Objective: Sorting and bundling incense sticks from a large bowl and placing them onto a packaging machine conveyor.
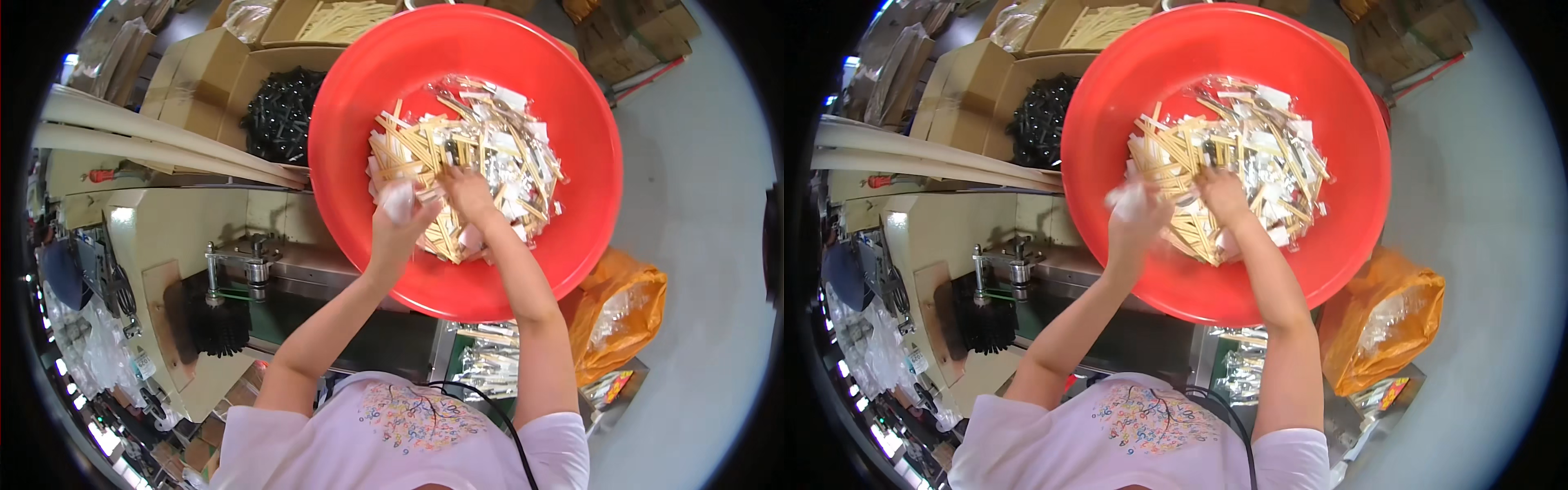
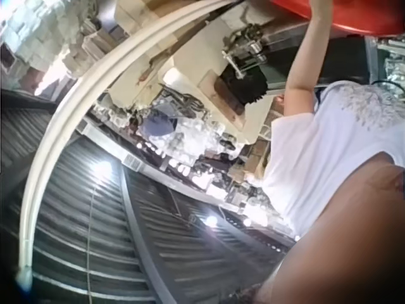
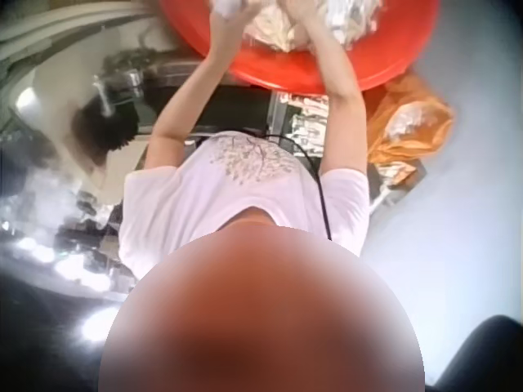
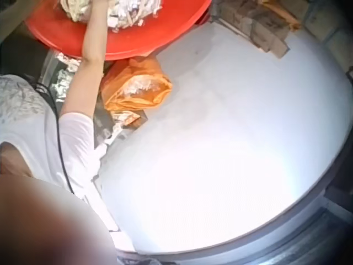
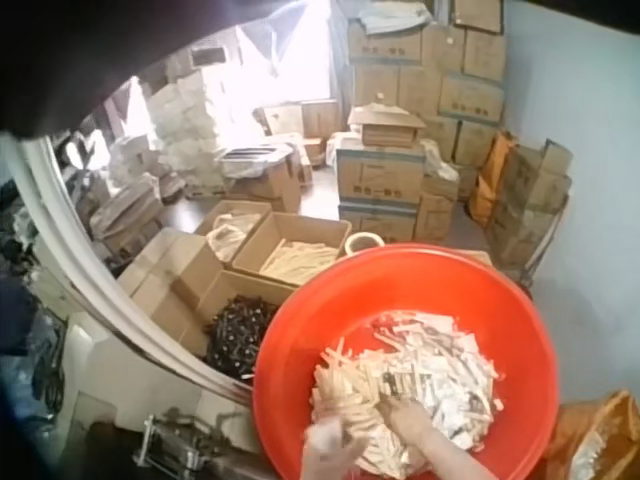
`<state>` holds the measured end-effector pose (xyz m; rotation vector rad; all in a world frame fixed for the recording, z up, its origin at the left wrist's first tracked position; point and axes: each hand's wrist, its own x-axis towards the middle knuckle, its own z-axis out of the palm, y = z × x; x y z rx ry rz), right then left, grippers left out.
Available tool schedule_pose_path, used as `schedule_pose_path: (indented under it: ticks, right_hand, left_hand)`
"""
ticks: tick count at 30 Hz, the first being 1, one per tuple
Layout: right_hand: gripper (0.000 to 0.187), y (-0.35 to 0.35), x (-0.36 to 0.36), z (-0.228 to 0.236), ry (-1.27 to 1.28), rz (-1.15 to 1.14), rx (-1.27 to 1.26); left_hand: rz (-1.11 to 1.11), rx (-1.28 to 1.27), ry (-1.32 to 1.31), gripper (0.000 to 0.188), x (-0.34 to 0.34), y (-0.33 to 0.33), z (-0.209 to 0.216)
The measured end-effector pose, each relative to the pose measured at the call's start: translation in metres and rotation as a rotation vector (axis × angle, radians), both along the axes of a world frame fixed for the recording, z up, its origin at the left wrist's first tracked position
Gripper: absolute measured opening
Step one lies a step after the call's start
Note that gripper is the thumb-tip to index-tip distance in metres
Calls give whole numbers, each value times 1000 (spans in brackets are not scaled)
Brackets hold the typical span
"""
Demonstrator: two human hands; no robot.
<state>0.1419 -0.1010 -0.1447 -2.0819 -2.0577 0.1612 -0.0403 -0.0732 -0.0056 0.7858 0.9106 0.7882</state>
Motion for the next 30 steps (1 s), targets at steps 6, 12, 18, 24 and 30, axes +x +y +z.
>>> schedule_pose_path:
  ticks: [6,12,18,24,30]
  right_hand:
    - [20,-20,11,83,698,-314,-389]
    - [25,-54,-18,146,1040,-506,-379]
    - [25,-50,-59,149,191,-231,-55]
    - [21,-48,-87,134,592,-245,101]
    - [13,-104,-105,156,1078,-266,-158]
  left_hand:
    - [-109,-205,203,38,-28,22,-22]
    - [-25,51,16,29,34,51,-11]
    - [45,127,94,20,46,41,0]
    - [2,-12,346,14,55,49,-43]
    - [217,-16,304,19,37,115,-149]
